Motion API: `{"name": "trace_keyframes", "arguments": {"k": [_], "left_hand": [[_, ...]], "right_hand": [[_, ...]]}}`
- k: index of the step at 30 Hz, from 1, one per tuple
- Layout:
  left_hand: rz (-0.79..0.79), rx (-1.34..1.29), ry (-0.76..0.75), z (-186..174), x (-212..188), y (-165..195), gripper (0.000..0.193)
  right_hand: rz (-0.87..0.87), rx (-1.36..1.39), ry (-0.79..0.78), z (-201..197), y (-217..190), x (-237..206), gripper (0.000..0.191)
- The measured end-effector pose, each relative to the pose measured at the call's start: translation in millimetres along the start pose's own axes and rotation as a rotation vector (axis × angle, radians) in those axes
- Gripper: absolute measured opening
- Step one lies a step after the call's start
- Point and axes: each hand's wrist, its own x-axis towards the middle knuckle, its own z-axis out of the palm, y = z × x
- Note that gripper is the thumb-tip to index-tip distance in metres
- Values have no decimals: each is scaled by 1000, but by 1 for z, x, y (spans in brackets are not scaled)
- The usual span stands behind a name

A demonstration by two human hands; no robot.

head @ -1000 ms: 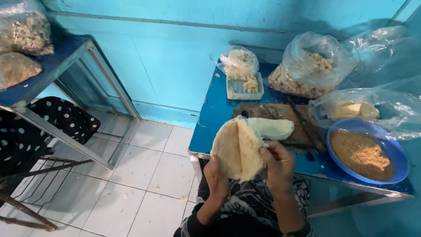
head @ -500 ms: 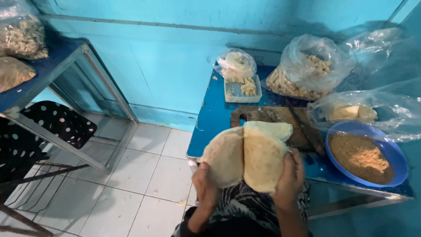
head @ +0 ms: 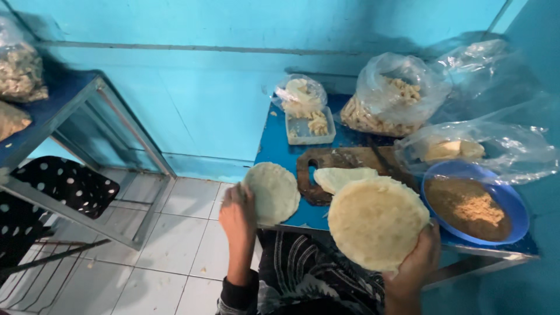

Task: The person cuts round flat sheets of dough into smaller pieces with a knife on a small wooden cutting board, folds and separates the pieces by hand, and places the cut pieces into a plastic bag on the table. Crumbs are swept aside and the board is repositioned between cuts.

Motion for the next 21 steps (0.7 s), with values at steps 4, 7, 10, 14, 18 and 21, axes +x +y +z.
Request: {"name": "trace_keyframes", "arguments": {"k": [4,7,10,14,18,21], "left_hand": [[148,152,72,-12,8,13,55],[203,-92,143,-18,-9,32,54],[289,-753,-126,-26,-65,39,65],[-447,-1361,-500,-3,-101,25,48],[-668,-1473,-323,1,-90,-18,34],[-728,-1478,-188,-6,-74,-28,39]], "right_hand": [[531,497,167,5,9,-14,33],[115,141,168,15,26,-34,27],[454,476,118,30,26,-68,18],[552,572,-320,43,18,-82,18],[484,668,-625,55,11,-47,15],[31,321,-523,48,17,-4,16]]}}
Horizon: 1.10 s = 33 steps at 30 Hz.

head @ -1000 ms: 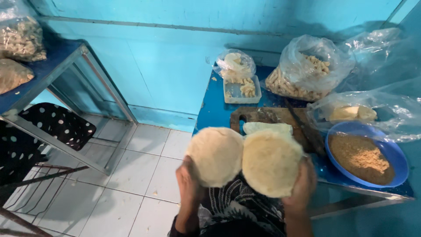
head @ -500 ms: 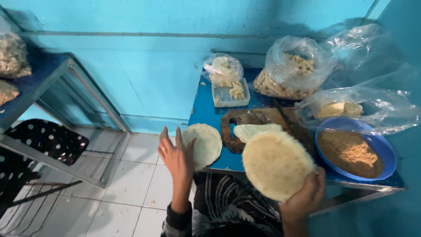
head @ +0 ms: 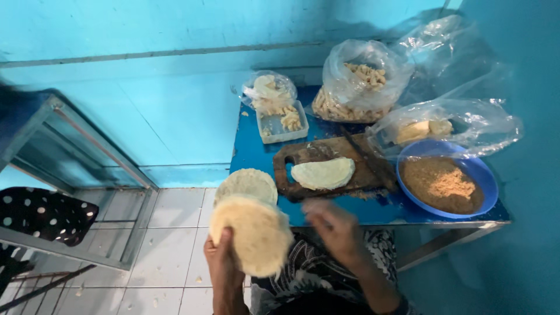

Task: The person cuts round flat sheets of dough into smaller pieces with a knife on a small wooden cutting board, folds and separates the pieces by hand, and places the cut pieces into a plastic bag on the table. Crumbs are swept aside and the board is repositioned between cuts.

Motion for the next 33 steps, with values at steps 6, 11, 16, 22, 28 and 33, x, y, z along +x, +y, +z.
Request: {"name": "trace_keyframes", "arguments": {"k": [6,11,16,22,28,33], "left_hand": [[-15,-224,-46,20,20,69,56],[83,-100,13,47,29,113,52],[222,-115,-15,63,32,114,50],[10,-108,24,70,41,77,52],[90,-191,59,53,62,82,52],[-37,-240,67,37,80,73,51]], "right_hand": [[239,-256,241,-78,4,27,19],[187,-388,220,-112,0,20,17],[160,-649,108,-126,22,35,27],[183,-722,-110,-109,61,51,42],[236,-791,-157,-96,78,69,47],[259,-758,-118,-91,76,75,48]]}}
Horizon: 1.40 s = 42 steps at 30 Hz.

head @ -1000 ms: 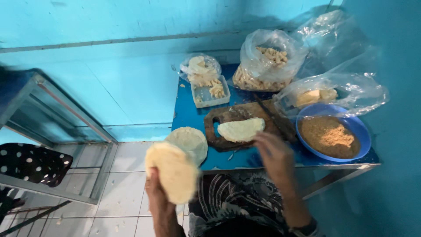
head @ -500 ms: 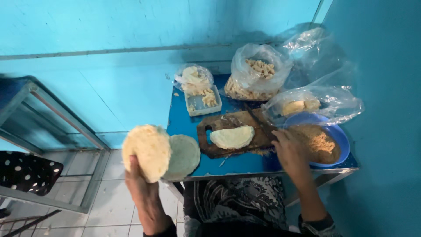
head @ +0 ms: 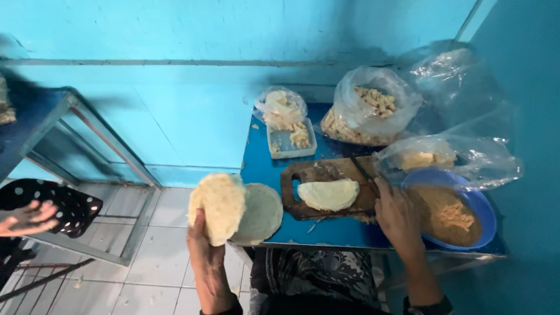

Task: The person cuts round flat sheets of dough into smaller pieces with a knife on a small wooden cutting board, folds and separates the pieces by hand, and places the cut pieces into a plastic bag on the table. Crumbs are swept aside and the board is repositioned between cuts.

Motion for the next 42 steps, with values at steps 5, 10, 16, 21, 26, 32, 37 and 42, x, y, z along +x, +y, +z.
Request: {"name": "trace_keyframes", "arguments": {"k": [5,10,16,21,26,32,37,42], "left_hand": [[-9,-205,-20,-19,13,-6,55],[680,-66,6,-30,17,62,55],[1020,83,272,-32,21,150,52],[1025,159,358,-35,23,168,49],[1029,208,397,-36,36,180,46],[1032,268,434,-37,46,192,43],[1009,329,455,-37,59,193,41],[993,399,479,-33,77,187,38]], "right_hand": [[5,-24,5,7,-2,-1,42],[2,-40,16,10,3,0,43],[25,-24,18,9,6,0,45],[17,-4,23,9,7,1,43],[25,-1,17,9,7,3,41],[46,-36,-31,11,4,10,41],[83,-65,14,1,0,5,44],[117,-13,35,-9,-11,-6,46]]}}
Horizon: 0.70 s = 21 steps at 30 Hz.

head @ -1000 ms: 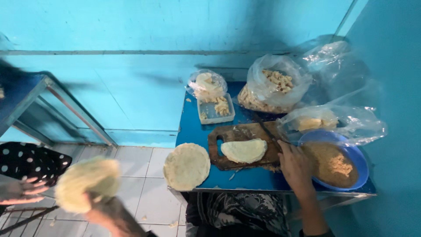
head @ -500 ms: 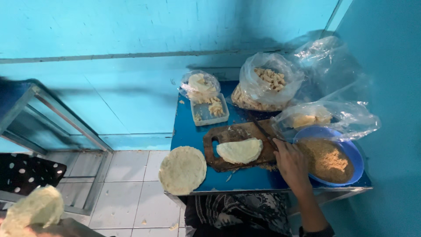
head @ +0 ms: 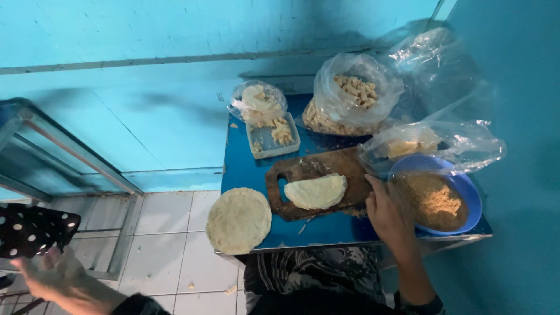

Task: The person cuts round flat sheets of dough into smaller pieces with a knife on a small wooden cutting board, folds and separates the pieces by hand, and places the cut pieces into a plastic bag on the table. Crumbs are swept aside and the board is repositioned between cuts.

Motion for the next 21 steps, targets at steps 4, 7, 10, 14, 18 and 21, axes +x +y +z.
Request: {"name": "trace_keyframes", "arguments": {"k": [4,7,10,14,18,21], "left_hand": [[185,111,-26,27,-31,-10,36],[195,-47,-466,45,-132,-11,34],[75,511,-1057,72,-235,-1,53],[418,482,-1335,123,-313,6,41],[529,518,-1369,140,-343,4,43],[485,589,-1436,139,-354,-3,48]], "right_hand": [[44,152,26,-10,-8,-9,41],[147,278,-3,-17,-14,-15,39],[136,377,-25,-22,-25,-28,38],[32,405,4,-21,-38,-44,40],[106,357,-120,-23,-36,-53,42],[115,403,-151,-23,-30,-58,41]]}}
